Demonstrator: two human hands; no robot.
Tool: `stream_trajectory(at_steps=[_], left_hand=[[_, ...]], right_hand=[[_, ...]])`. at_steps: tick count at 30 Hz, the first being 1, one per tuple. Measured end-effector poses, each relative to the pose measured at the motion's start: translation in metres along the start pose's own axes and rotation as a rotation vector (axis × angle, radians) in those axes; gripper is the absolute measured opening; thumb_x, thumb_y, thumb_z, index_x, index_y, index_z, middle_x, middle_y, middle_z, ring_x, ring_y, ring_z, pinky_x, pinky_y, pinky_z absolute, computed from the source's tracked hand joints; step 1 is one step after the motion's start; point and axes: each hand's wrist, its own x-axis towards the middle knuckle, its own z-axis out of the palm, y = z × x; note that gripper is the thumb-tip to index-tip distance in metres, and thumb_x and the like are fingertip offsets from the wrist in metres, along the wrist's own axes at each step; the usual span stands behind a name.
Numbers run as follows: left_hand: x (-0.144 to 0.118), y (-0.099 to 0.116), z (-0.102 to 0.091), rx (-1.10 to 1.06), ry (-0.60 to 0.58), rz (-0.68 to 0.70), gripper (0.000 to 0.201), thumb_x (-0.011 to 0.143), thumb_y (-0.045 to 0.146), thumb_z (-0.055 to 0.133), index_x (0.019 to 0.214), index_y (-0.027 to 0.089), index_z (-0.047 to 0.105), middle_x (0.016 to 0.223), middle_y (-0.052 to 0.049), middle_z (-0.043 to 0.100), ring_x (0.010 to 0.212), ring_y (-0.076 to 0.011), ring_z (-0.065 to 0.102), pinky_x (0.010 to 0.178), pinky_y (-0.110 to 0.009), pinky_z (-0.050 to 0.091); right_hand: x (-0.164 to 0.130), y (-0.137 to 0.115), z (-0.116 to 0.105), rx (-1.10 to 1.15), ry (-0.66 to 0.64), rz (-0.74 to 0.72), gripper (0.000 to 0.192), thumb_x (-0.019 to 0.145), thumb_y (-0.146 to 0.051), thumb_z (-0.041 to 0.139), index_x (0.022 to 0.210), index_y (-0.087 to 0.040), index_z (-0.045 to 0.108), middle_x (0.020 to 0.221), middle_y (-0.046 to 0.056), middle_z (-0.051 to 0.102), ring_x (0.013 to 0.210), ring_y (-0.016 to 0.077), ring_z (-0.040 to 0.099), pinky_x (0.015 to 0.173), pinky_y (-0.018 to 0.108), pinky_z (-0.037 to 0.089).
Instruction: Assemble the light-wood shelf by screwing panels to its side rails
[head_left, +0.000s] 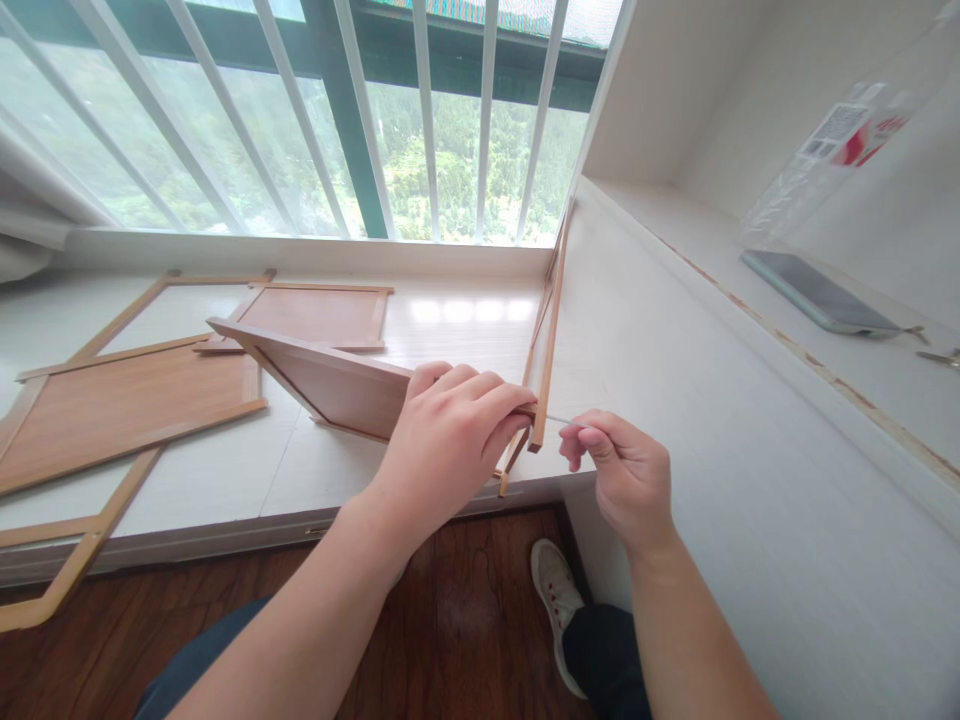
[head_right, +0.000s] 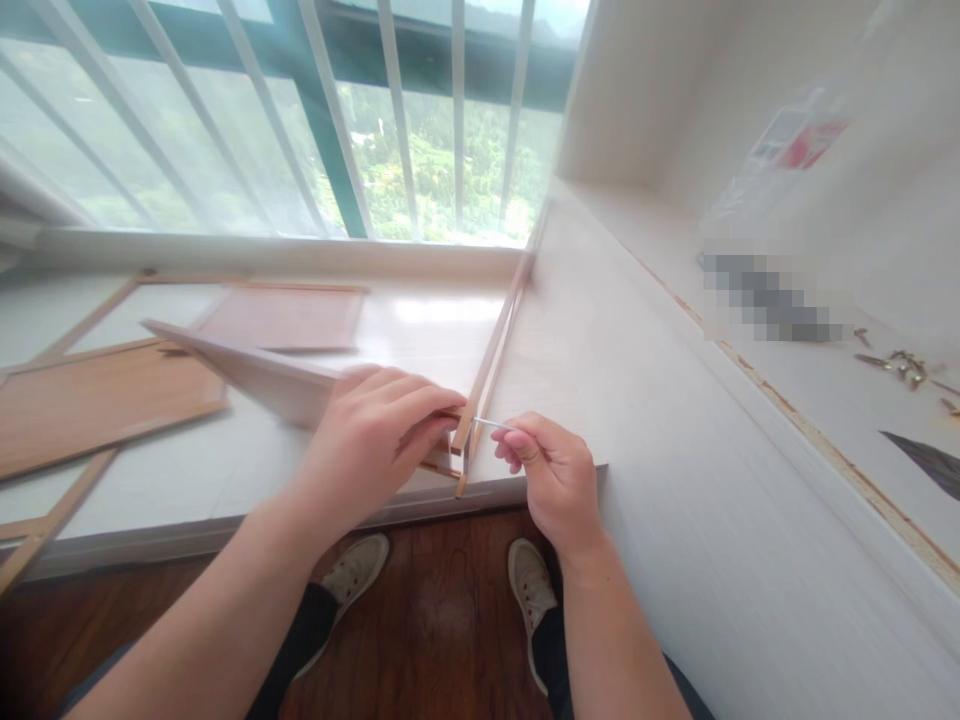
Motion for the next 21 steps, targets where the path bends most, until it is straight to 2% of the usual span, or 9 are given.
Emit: stream_trajectory(at_steps=[6,9,15,21], left_hand=[[0.001,0.001,0.001,-0.009,0.003,-0.007,0.018,0.107,0.029,0.059,0.103,0.028,0.076,0.101,0.005,0.082,0.095,-0.0163,0.070,0.100,-0.038,0.037],[0.002,0.001,0.002,-0.013,0.021,0.000,0.018,0.107,0.029,0.059,0.101,0.028,0.076,0.100,0.005,0.083,0.094,-0.0158,0.070,0.099,-0.037,0.037],[0.000,0.002,0.004,-0.014,0.033,-0.016,0.020,0.108,0.030,0.057,0.100,0.028,0.076,0.098,0.005,0.083,0.093,-0.0157,0.070,0.098,-0.037,0.037],[-0.001,0.002,0.004,-0.009,0.028,-0.026,0.021,0.108,0.031,0.056,0.100,0.028,0.076,0.099,0.004,0.083,0.094,-0.0159,0.070,0.099,-0.038,0.037]], right_hand=[[0.000,0.004,0.000,-0.083,0.036,-0.112,0.016,0.105,-0.028,0.067,0.108,-0.026,0.083,0.087,0.001,0.073,0.070,0.0139,0.061,0.062,0.030,0.049],[0.001,0.003,-0.002,-0.085,0.050,-0.122,0.018,0.106,-0.031,0.067,0.101,-0.024,0.083,0.087,0.002,0.072,0.069,0.0144,0.060,0.062,0.031,0.047],[0.001,-0.001,-0.001,-0.155,0.091,-0.078,0.026,0.105,-0.030,0.067,0.084,-0.021,0.078,0.073,0.000,0.064,0.068,0.0149,0.058,0.068,0.032,0.045],[0.001,-0.007,0.005,0.005,0.134,-0.126,0.025,0.107,-0.029,0.065,0.087,-0.022,0.079,0.075,0.001,0.066,0.067,0.0158,0.059,0.064,0.032,0.044]])
